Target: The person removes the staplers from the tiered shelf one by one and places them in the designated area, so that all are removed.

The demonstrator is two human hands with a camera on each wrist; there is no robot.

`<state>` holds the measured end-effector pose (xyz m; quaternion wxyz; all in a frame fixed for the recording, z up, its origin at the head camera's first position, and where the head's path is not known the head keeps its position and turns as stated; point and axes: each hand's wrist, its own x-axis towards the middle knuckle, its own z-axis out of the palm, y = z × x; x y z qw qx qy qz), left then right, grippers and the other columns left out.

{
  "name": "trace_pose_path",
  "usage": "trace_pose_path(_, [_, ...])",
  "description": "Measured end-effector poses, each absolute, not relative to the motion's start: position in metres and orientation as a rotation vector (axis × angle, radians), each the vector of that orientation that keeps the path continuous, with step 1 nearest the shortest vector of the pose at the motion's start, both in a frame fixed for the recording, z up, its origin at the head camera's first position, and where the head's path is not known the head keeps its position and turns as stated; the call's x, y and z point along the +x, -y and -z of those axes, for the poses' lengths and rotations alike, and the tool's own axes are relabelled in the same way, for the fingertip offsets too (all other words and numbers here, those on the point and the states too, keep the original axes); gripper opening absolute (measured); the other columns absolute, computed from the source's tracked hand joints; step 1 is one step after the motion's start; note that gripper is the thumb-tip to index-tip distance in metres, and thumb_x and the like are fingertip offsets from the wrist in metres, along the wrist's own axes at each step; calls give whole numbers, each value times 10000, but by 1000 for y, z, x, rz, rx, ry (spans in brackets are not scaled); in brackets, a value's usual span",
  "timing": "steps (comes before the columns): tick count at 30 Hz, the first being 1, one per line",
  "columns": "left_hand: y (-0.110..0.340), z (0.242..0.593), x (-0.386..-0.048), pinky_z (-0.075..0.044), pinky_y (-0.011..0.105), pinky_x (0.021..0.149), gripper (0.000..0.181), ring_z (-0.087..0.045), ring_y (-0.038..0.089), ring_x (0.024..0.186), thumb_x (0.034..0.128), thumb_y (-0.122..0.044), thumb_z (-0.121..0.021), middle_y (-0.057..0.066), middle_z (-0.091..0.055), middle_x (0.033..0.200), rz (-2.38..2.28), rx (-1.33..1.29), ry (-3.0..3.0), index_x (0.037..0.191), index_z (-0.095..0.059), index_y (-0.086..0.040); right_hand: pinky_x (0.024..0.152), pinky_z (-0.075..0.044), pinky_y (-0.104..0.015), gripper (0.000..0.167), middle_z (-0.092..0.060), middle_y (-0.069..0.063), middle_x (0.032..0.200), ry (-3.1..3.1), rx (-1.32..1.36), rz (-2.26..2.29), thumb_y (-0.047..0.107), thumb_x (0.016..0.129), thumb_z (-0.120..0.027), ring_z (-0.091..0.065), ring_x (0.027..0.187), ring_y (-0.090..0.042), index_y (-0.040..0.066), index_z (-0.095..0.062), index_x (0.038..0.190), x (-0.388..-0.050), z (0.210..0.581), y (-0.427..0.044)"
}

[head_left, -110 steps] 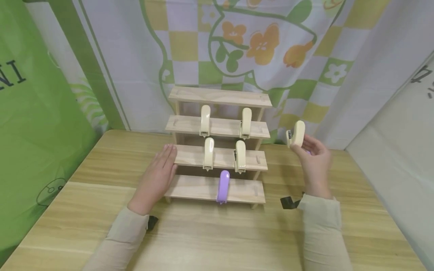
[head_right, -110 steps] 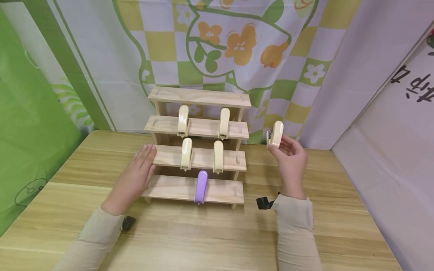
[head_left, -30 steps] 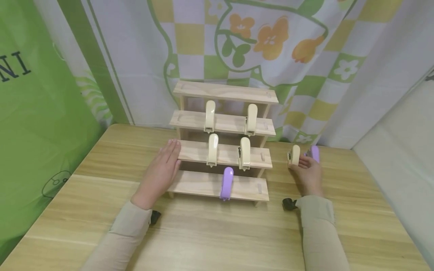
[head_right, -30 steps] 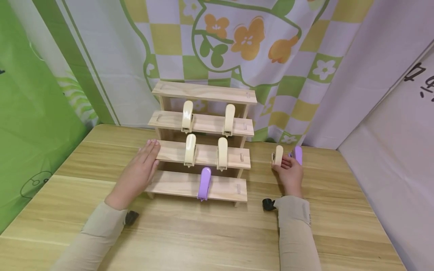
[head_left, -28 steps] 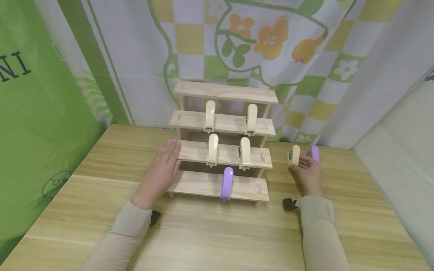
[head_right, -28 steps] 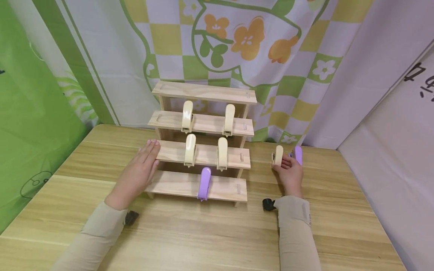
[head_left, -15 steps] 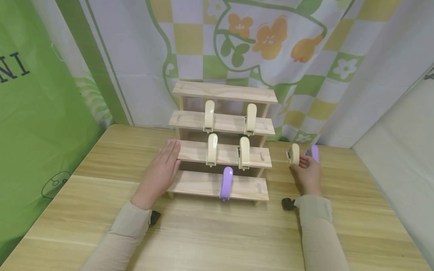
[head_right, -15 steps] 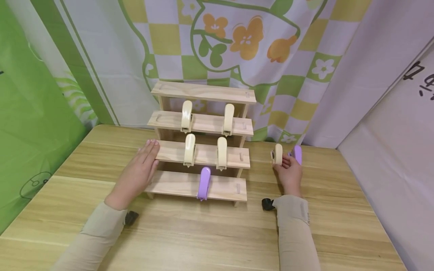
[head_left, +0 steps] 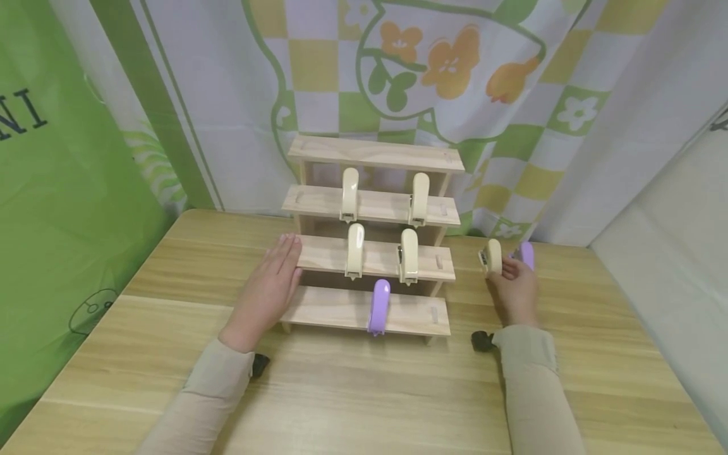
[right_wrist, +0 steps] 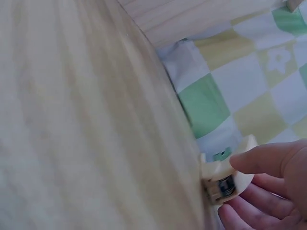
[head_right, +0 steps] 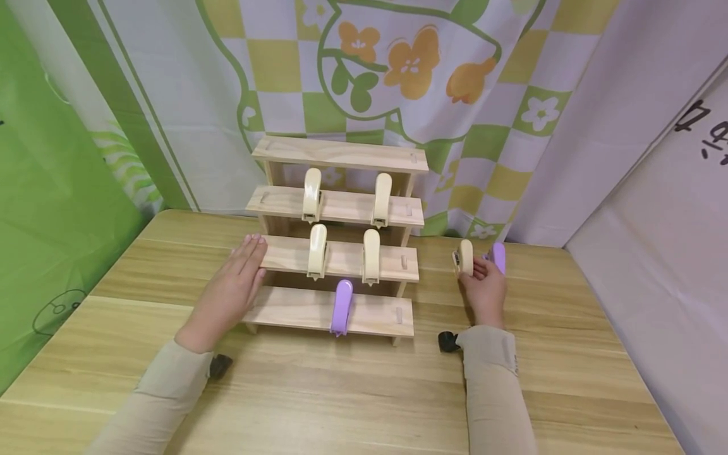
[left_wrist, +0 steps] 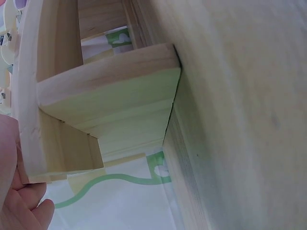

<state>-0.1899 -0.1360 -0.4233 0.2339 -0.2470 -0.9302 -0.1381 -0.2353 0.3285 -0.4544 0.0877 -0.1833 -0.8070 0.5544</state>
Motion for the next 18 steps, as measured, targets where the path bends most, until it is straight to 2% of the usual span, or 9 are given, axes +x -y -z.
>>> trace_pose_path(10, [136,423,-191,-305,546,1211,545,-312,407,1477,1052,-166,-525,284,-349,1564,371,-686,2546,1496,-373,111,1109,-471,-451,458,-580,-234,1400,2421,-526,-1389,101,981,-614,-557,1283,-348,-42,-532,1408,-229,427,-320])
trace_pose_path(13, [136,423,-191,-303,549,1210,547,-311,410,1477,1051,-163,-526,286,-351,1562,368,-686,2548,1495,-370,114,1073,-505,-411,409,-626,-208,1345,2386,-507,-1339,123,974,-621,-595,1224,-315,-32,-585,1351,-227,418,-315])
trace_pose_path(18, [137,424,-190,-310,554,1206,544,-312,411,1476,1048,-150,-536,289,-349,1560,372,-689,2538,1493,-372,116,1008,-529,-273,371,-663,-129,1271,2281,-457,-1385,150,964,-647,-609,1095,-130,12,-632,1308,-222,400,-302])
